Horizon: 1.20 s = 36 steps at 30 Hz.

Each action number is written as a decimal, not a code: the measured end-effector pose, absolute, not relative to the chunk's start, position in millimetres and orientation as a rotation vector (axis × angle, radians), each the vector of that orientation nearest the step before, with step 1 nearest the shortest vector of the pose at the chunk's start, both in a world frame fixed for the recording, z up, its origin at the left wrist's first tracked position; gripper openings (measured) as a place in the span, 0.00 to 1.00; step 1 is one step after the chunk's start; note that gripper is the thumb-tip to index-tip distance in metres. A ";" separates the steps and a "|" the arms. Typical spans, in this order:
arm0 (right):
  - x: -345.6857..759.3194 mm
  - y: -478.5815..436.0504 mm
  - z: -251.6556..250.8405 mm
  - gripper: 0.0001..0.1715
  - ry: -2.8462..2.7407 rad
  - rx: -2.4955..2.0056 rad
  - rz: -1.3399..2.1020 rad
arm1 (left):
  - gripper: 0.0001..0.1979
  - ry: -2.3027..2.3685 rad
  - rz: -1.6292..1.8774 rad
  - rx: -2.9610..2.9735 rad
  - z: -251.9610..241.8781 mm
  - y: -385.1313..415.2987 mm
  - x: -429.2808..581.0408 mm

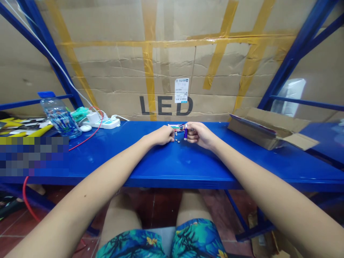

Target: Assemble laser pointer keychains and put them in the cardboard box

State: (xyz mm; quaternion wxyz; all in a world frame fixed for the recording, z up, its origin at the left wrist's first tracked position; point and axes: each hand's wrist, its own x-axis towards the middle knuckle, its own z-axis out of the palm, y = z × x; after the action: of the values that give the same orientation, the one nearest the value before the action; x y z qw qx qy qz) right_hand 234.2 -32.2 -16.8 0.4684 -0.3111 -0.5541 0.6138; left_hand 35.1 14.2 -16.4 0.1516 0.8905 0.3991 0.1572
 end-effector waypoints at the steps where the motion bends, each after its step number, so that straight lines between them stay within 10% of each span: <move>1: 234.8 -32.1 -17.0 0.16 -1.376 -0.764 1.507 | 0.05 1.160 0.442 2.542 -16.6 14.1 34.1; 12: 235.3 -31.2 -24.1 0.12 -1.538 -0.906 1.348 | 0.01 0.949 1.151 2.307 -4.8 3.4 43.7; 36: 241.5 -25.2 -30.8 0.11 -1.967 -0.957 0.479 | 0.11 0.753 1.029 2.670 -4.1 -2.2 37.6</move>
State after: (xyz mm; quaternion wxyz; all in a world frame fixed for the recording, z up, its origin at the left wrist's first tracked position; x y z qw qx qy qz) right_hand 241.5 -25.2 -30.8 0.4362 -0.3845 -0.7905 0.1925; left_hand 37.6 -2.2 -4.1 0.0912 0.8987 0.2533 0.3464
